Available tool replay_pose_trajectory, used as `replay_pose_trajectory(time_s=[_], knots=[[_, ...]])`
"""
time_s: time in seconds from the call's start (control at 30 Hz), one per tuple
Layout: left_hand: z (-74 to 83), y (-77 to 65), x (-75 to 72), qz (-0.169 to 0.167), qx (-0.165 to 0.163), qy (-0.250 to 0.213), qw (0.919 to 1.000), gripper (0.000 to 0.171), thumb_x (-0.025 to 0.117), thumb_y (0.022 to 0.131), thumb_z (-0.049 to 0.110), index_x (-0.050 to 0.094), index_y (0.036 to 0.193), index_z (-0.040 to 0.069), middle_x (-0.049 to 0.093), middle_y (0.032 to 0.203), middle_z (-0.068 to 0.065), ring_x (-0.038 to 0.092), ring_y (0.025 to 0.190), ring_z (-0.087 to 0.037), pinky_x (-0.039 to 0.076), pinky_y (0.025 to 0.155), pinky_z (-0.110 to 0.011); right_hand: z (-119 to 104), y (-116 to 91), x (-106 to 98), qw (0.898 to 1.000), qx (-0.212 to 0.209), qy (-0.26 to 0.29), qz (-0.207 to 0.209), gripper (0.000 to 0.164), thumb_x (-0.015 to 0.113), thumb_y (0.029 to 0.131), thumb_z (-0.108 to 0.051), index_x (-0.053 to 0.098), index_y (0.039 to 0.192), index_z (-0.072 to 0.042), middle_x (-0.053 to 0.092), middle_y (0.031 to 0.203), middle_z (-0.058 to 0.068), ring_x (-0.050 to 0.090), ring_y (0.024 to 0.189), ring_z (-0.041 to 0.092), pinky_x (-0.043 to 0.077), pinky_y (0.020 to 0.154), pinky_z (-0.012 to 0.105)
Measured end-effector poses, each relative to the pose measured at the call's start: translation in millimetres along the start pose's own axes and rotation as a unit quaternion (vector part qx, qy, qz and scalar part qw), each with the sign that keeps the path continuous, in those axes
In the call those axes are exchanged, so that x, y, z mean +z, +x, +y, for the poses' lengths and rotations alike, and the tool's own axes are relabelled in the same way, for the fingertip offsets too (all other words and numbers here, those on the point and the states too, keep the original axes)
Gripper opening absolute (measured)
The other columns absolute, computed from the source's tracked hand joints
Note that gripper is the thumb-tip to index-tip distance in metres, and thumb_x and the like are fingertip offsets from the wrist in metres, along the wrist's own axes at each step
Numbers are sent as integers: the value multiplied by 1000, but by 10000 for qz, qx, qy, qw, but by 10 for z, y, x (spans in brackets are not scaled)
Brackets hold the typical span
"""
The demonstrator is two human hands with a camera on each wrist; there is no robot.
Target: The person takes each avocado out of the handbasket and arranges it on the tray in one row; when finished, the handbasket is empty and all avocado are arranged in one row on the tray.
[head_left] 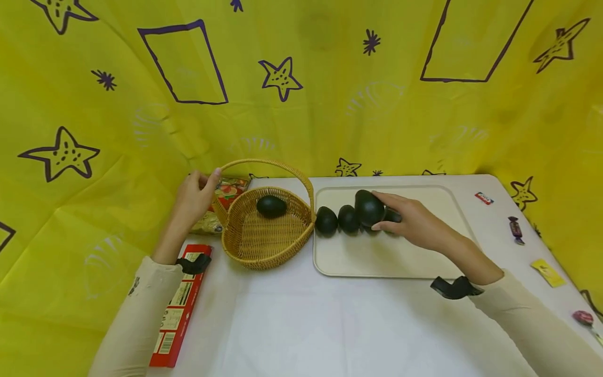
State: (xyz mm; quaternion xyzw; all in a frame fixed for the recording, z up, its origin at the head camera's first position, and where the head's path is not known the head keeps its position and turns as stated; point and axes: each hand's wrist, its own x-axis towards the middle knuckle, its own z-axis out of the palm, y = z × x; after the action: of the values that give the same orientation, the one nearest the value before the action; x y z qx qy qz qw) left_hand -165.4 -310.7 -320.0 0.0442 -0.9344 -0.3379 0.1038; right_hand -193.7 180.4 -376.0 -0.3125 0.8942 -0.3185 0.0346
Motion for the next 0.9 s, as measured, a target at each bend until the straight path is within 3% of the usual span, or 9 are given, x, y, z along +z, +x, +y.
replay_pose_trajectory(time_s=[0.3,0.57,0.73,0.9], knots=[[-11,1,-11,-1,18,33,10000,73,37,109,64,55,117,-7,57,109,-24,54,92,-37,45,76,-45,704,-227,-290,9971,708,-92,257,82,77,99,-25,34,160,8,38,160,36,44,140,60,41,109,65],[-7,3,0,-51,26,62,10000,76,36,108,66,54,118,-7,57,106,-23,54,87,-35,46,73,-43,1276,-425,-303,9887,1486,-214,31,85,72,103,-33,28,159,14,34,153,47,44,134,65,41,107,69],[-11,-2,-12,-124,-28,88,9999,78,34,108,67,54,124,-6,57,107,-22,54,83,-33,45,70,-42,1477,-480,-206,9876,1545,-277,-80,84,73,102,-33,31,157,15,38,148,49,46,132,65,39,108,72],[-5,-13,-26,-142,-40,114,9998,77,34,108,66,54,124,-6,58,109,-22,53,85,-32,44,72,-42,1540,-493,-132,9871,1566,-240,-219,84,73,102,-32,30,158,14,40,145,50,44,133,67,38,108,74]])
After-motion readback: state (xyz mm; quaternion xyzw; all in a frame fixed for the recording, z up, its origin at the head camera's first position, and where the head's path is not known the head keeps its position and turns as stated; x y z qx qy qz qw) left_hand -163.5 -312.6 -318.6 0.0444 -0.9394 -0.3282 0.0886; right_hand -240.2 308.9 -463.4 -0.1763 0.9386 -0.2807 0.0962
